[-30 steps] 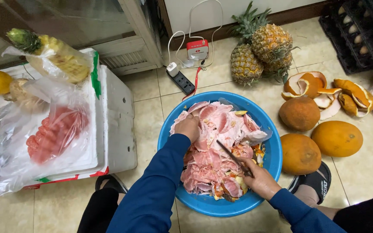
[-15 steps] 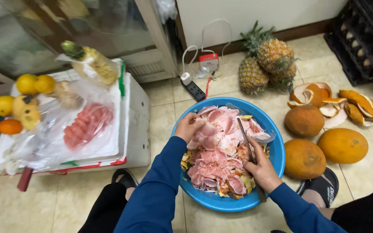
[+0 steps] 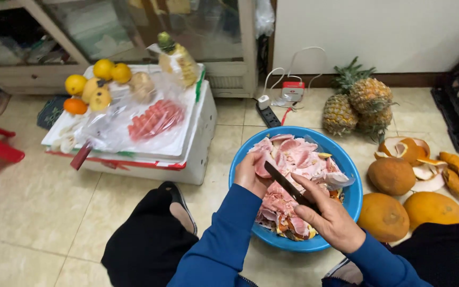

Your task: Peeling a pomelo by removing the outer rind and inner membranes from the segments

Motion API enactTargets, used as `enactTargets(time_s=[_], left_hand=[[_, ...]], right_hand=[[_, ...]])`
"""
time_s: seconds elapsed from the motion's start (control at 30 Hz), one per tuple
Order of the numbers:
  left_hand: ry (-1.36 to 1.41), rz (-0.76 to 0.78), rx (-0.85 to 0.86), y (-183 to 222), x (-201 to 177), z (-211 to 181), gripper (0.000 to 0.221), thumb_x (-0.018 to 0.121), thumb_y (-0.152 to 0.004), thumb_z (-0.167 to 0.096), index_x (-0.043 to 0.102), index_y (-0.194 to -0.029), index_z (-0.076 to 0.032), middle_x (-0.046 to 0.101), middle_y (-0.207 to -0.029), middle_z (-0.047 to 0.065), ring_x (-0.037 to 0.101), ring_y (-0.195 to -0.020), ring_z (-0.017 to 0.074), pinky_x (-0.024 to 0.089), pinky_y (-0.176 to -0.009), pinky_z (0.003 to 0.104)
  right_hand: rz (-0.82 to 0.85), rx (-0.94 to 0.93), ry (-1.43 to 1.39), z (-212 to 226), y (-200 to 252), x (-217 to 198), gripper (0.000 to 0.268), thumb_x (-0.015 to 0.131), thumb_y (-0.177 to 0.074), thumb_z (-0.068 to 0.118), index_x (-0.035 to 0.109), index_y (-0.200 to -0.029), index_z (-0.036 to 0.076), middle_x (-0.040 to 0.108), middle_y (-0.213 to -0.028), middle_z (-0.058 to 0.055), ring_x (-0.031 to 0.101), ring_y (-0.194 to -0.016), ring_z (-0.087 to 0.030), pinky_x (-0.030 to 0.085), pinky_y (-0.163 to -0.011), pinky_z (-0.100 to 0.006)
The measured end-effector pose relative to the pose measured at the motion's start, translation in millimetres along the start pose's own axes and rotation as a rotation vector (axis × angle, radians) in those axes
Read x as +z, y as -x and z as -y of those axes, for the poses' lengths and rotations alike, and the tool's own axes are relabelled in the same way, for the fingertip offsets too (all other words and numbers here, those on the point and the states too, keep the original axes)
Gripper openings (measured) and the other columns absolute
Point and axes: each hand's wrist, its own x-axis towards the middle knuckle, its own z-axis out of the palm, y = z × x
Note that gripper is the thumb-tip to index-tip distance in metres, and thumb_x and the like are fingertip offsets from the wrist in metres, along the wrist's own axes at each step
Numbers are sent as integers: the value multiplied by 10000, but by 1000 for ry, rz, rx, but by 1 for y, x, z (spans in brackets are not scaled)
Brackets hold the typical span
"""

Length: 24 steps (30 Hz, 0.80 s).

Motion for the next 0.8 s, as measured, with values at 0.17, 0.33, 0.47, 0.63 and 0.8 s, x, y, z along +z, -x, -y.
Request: enactTargets(time_s=[0.17,0.33,0.47,0.63,0.8], left_hand=[[80,7,168,42,2,-7,121,701,-908,-61,718,-987,-152,741,-961,11,689,-815,162,542,-614,306],[101,-3,196,48,3,-8,156,701,-941,-134,691,-1096,-150,730,-1056,15,699,-891,161,561,-663,292],[150,-44,183,47,13,-5,192,691,-951,-183,698,-1125,-102,741,-1094,127,698,-850,264,527,-628,363],[189,-62,132,44,21,-3,253,699,-949,-226,701,-1172,-108,740,-1061,128,717,-936,265,597,-811,413],[127,-33,138,31,18,3,213,715,-946,-316,673,-1096,-170,666,-916,78,646,-673,223,485,-417,338]], right_hand=[[48,-83,151,2,-1,-1,752,605,-907,474,384,-1571,198,561,-1543,-49,543,-1410,-191,416,-1104,-326],[41,10,281,3,-4,3,787,552,-870,582,378,-1574,275,621,-1495,-20,650,-1313,-236,517,-968,-354],[38,-53,283,-1,-4,8,744,572,-906,523,393,-1567,234,535,-1572,-26,509,-1444,-242,470,-1067,-370],[-28,-90,303,-11,-8,6,729,644,-900,452,419,-1548,206,619,-1497,-13,587,-1384,-196,489,-1018,-314],[-25,-25,327,-29,-8,4,749,588,-898,530,392,-1571,265,671,-1441,-31,592,-1382,-228,497,-996,-317]])
